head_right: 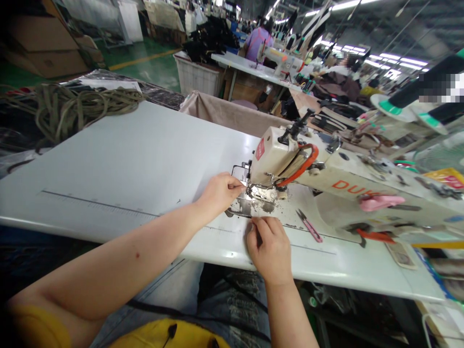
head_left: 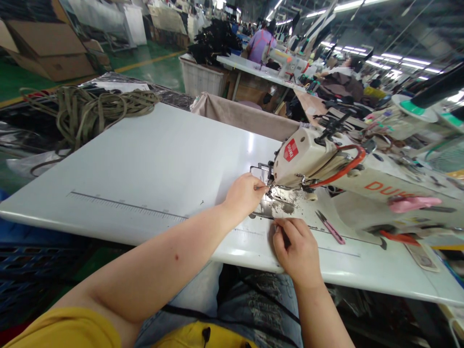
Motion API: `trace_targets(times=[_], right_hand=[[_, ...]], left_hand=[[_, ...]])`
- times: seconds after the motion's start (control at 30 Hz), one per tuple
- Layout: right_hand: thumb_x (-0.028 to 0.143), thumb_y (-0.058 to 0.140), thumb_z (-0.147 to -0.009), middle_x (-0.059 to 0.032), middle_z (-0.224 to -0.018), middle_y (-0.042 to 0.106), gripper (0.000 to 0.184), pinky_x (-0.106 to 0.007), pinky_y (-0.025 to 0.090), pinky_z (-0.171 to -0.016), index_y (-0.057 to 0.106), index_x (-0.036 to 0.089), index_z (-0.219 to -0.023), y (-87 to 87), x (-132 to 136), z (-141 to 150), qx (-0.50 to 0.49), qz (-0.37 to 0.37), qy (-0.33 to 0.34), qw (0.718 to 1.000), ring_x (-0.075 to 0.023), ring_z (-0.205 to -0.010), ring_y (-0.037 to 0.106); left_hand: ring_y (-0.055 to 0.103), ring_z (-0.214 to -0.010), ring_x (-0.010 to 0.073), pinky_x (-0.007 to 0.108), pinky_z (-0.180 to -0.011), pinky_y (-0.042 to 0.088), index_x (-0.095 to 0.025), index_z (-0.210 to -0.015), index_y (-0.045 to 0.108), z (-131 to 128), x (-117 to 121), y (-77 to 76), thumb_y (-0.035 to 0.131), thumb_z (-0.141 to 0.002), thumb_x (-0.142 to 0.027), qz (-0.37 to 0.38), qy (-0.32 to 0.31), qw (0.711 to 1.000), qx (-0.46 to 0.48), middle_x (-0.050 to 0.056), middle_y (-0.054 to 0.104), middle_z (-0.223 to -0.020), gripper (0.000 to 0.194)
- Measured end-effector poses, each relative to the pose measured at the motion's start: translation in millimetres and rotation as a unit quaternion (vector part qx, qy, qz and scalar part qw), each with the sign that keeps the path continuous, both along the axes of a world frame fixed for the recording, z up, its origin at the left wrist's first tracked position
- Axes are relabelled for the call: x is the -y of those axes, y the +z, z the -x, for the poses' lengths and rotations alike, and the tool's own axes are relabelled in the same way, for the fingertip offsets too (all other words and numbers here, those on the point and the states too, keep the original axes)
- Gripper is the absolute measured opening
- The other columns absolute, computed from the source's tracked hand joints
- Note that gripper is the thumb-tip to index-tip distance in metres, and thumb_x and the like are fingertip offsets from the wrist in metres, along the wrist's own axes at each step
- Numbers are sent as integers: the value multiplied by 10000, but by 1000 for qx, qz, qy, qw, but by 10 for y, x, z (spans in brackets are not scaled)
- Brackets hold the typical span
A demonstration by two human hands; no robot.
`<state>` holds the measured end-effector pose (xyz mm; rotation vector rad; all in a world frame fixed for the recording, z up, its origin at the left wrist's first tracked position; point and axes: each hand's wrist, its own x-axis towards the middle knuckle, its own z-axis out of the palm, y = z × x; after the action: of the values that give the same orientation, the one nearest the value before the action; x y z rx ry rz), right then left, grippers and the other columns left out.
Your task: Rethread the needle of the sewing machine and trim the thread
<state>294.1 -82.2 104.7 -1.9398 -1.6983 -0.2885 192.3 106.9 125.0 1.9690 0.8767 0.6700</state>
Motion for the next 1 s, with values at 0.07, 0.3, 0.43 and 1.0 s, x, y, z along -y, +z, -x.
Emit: trace_targets(times=[0.07, 0.3, 0.43, 1.0], right_hand=[[185, 527, -1018, -98, -992, 693, 171, -436, 554, -863, 688, 202, -1074, 0, 0, 0, -3, 2, 0, 1000, -272, -938, 648], [185, 529, -1019, -91, -988, 693, 170, -435, 548, -875, 690, 215, -1064, -14, -5, -9, -4, 7, -1, 1000, -267, -937, 645], [176, 524, -1025, -88, -989, 684, 169, -429, 547, -866, 682, 216, -1071, -17, -6, -11, -4, 1, 2, 1000, -267, -932, 646], [181, 530, -1024, -97, -994, 694, 177, -434, 557, -878, 698, 207, -1074, -5, -7, -9, 5, 4, 5, 1000, -269, -947, 655]], left_hand=[[688, -865, 217, 364, -864, 565, -190, -902, 854, 2, 3, 3, 792, -932, -227, -3, -2, 1000, 6, 69, 716, -934, 78], [684, -881, 213, 355, -880, 560, -201, -916, 855, -23, 20, 13, 777, -948, -222, -7, -3, 1000, 27, 42, 684, -878, 88], [674, -871, 210, 345, -839, 543, -187, -909, 851, -33, 39, 6, 767, -952, -201, -14, 3, 999, 36, 39, 661, -865, 96], [676, -926, 220, 343, -868, 530, -166, -908, 843, -50, 39, 11, 772, -948, -180, -10, 10, 999, 46, 47, 663, -881, 82]])
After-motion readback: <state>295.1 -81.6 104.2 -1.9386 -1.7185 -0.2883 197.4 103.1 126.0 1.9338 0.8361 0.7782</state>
